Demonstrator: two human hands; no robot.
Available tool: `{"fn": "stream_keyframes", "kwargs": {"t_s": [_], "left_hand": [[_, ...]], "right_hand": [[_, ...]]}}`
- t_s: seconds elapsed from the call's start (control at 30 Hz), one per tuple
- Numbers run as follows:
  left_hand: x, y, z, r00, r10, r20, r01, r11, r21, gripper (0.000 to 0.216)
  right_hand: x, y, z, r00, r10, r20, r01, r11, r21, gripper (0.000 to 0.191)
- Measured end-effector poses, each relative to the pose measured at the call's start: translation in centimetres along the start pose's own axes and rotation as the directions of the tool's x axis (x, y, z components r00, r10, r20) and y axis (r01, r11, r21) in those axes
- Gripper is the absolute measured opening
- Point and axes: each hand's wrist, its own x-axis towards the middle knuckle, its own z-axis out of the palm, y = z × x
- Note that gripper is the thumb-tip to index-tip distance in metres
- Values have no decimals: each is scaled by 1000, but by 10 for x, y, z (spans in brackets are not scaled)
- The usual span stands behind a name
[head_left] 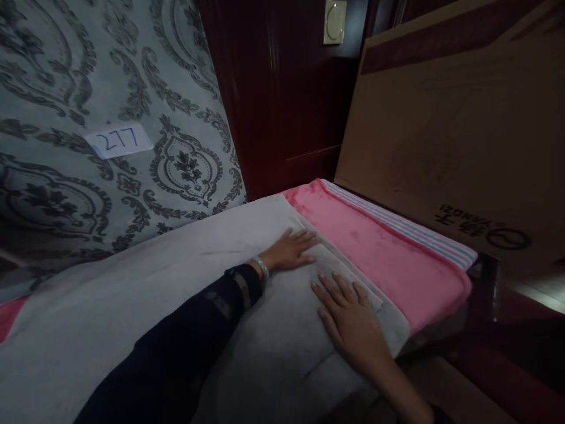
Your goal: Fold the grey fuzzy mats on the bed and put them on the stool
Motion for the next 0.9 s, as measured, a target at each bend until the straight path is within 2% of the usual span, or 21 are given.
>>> {"fn": "stream_keyframes", "kwargs": {"t_s": [0.1, 0.2, 0.27, 0.33, 0.37, 0.43, 0.53, 0.6, 0.63, 0.73, 0.83, 0.9], "left_hand": [[3, -28, 0, 983, -182, -13, 182, 983, -8, 59], [5, -52, -9, 933, -359, -4, 359, 933, -9, 59], [8, -53, -17, 890, -454, 36, 455, 891, -4, 59], [8, -42, -24, 860, -508, 57, 508, 861, 18, 61], [6, -33, -26, 860, -507, 52, 507, 862, 22, 62], [-8, -11, -26, 904, -426, 24, 427, 904, -8, 65], [-50, 18, -18, 988, -150, 31, 152, 986, -64, 65], [-83, 23, -10, 997, -37, 60, 41, 997, -58, 65], [-99, 19, -7, 997, -41, 69, 44, 998, -48, 66], [-130, -10, -5, 970, -239, 50, 239, 971, -10, 62], [-138, -47, -12, 887, -460, 44, 459, 888, 36, 58], [-136, -63, -19, 812, -580, 68, 574, 814, 83, 57]], "right_hand": [[-1, 1, 1, 1000, 6, -6, -6, 1000, 7, 51], [-2, 3, 3, 1000, 0, 0, 0, 1000, 11, 50], [-2, 5, 4, 1000, -4, 2, 4, 1000, 12, 50], [-2, 6, 5, 1000, -10, 0, 10, 1000, 14, 50], [-2, 6, 5, 1000, -14, -5, 14, 1000, 15, 50], [-3, 7, 6, 999, -21, -32, 22, 1000, 19, 50], [-6, 6, 6, 994, -28, -104, 31, 999, 21, 52], [-7, 7, 6, 990, -43, -135, 47, 999, 22, 54], [-8, 7, 7, 989, -53, -137, 57, 998, 22, 54], [-8, 9, 8, 992, -81, -98, 83, 996, 14, 52], [-6, 10, 7, 994, -88, -60, 88, 996, -4, 50], [-4, 9, 4, 996, -75, -40, 75, 997, -9, 50]]}}
